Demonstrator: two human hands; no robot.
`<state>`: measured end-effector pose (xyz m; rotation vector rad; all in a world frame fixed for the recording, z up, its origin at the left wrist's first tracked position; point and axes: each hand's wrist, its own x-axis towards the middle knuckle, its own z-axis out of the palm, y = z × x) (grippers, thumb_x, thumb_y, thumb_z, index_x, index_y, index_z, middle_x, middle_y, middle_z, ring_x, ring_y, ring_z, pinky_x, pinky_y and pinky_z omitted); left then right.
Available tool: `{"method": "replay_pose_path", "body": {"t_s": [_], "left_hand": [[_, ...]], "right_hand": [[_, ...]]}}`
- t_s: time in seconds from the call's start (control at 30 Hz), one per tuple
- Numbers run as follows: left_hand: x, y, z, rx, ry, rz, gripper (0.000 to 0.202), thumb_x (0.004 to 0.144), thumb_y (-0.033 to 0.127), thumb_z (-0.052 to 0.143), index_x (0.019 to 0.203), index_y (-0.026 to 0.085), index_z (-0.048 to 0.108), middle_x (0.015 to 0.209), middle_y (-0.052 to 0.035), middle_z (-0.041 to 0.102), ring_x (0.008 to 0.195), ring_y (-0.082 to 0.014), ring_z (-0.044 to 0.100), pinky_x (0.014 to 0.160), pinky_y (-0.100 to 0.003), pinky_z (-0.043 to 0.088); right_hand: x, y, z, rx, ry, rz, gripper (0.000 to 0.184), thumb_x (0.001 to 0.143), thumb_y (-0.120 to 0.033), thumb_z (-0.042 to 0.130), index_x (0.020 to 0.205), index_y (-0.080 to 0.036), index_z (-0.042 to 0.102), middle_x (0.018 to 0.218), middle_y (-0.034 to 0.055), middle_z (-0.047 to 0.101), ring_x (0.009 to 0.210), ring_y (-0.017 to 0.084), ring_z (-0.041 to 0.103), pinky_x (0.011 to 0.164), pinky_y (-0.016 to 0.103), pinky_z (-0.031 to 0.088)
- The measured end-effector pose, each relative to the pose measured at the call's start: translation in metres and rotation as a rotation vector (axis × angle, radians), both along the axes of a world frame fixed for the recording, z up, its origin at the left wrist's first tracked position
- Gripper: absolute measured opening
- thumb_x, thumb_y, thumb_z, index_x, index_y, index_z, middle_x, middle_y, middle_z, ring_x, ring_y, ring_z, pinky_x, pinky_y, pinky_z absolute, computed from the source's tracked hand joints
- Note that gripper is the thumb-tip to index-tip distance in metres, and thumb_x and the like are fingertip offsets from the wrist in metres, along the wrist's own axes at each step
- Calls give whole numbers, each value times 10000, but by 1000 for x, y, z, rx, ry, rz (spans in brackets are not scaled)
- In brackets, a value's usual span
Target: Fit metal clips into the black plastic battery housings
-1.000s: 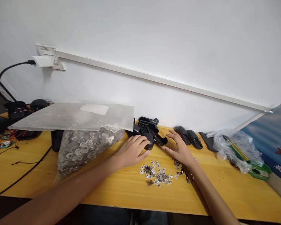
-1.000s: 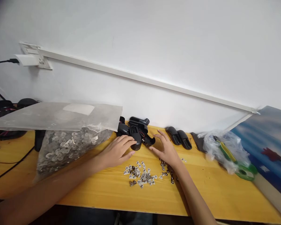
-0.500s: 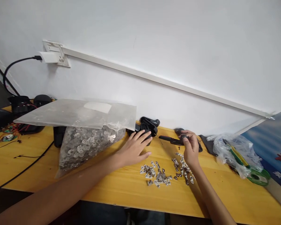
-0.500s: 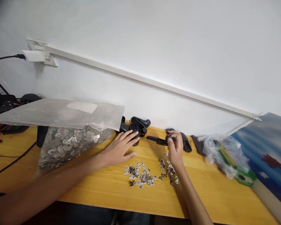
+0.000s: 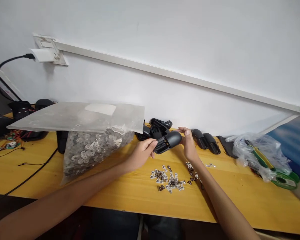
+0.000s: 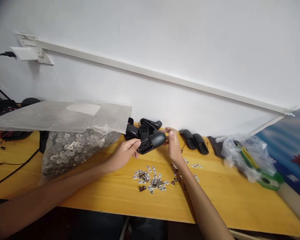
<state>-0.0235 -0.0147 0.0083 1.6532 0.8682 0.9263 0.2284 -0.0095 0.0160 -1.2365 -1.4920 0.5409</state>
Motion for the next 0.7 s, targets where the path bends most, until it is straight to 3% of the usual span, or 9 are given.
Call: {"method": "replay_pose_path", "body": {"t_s": [0.1, 0.2, 0.33, 0.4, 0.53, 0.7], "left_hand": [[4, 6, -3, -288, -263, -14, 489, 966, 651, 643, 972, 162, 660, 751, -33, 682, 687, -166, 656, 695, -299, 503], [3, 10, -6, -424, -415, -57, 546, 888, 643, 774, 1078, 140, 681, 971, -88, 741, 760, -160, 669, 733, -302, 514], [-2, 13, -5, -477, -466, -148, 534, 882, 537, 839, 1204, 138, 688, 1114, -109, 743, 837, -170, 685, 764, -308, 505], [-3, 13, -4, -494, -466, -162, 532, 861, 487, 873, 1217, 136, 693, 1101, -104, 740, 868, -179, 694, 783, -308, 503], [-2, 15, -1, -509, -460, -137, 515, 842, 436, 892, 1209, 129, 703, 1107, -109, 738, 852, -164, 692, 749, -278, 483], [-2, 16, -2, -524, -476, -141, 480, 849, 377, 888, 1218, 125, 713, 1118, -112, 745, 895, -172, 703, 775, -278, 487]], "right_hand": [[17, -7, 1, -50, -5, 12, 402, 1013, -647, 551, 1041, -252, 617, 957, 35, 643, 757, 185, 582, 683, 332, 489], [21, -23, 13, -183, -199, 208, 350, 986, -535, 664, 804, -237, 639, 731, -8, 587, 661, 160, 515, 616, 310, 428], [2, -41, 25, -283, -402, 559, 90, 934, -358, 751, 913, -275, 777, 909, 12, 743, 810, 185, 658, 724, 338, 535], [-9, -45, 27, -265, -447, 649, 107, 916, -264, 747, 993, -310, 805, 983, 5, 771, 924, 200, 693, 802, 349, 568], [-19, -47, 26, -230, -439, 672, 202, 866, -161, 741, 969, -314, 823, 954, -5, 770, 858, 183, 697, 739, 318, 585], [-14, -43, 25, -290, -411, 724, 161, 918, -187, 699, 919, -297, 816, 949, 7, 760, 866, 183, 710, 749, 327, 601]]}}
